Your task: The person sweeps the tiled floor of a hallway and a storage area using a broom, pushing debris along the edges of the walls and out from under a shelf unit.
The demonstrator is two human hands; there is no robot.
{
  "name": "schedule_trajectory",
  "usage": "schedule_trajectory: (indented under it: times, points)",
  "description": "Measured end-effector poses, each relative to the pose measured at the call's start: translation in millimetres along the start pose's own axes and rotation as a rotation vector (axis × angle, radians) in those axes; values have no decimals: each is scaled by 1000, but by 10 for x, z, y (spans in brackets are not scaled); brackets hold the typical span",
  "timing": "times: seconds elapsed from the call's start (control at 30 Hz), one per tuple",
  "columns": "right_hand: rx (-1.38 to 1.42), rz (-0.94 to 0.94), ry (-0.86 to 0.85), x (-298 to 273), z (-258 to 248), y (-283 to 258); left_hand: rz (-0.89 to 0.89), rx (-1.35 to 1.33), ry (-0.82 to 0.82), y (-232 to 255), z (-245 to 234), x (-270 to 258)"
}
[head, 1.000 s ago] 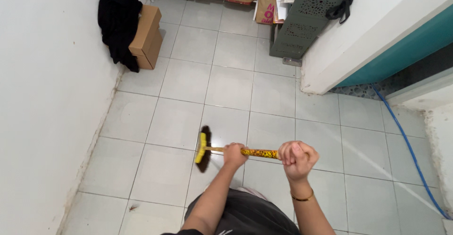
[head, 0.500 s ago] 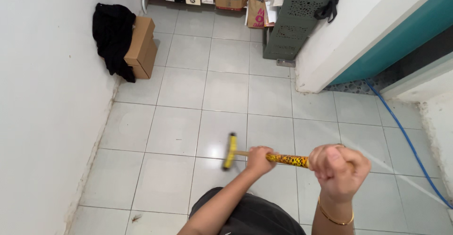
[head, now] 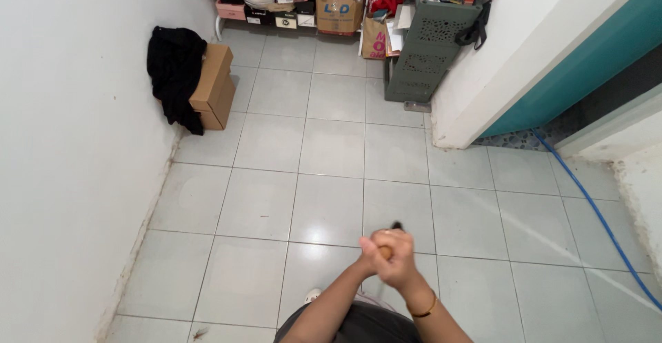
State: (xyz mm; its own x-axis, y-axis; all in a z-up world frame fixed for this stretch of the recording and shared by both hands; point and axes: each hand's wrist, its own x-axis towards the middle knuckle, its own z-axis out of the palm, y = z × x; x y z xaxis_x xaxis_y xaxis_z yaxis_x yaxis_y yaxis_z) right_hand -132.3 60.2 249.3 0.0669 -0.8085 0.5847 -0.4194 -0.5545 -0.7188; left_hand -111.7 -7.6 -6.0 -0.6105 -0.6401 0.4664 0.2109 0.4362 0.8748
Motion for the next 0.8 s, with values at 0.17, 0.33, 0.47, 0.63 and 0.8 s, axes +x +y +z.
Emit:
schedule_trajectory:
  times: [0.17,0.33,0.47,0.63,0.8]
  points:
    - [129,-63,182,-9,-362,8,-567,438,44,189,-111,-129]
    - [550,47,264,-93,-446,184,-679,617,138,239,-254,-237]
    - [594,65,282,-260,-370,319,-683,712,174,169,-456,-408]
    - [639,42,386,-367,-377,391,-655,808,172,157,-527,-475]
    - [610,4,437,-197,-805,26,-530,711,219,469,-334,-147]
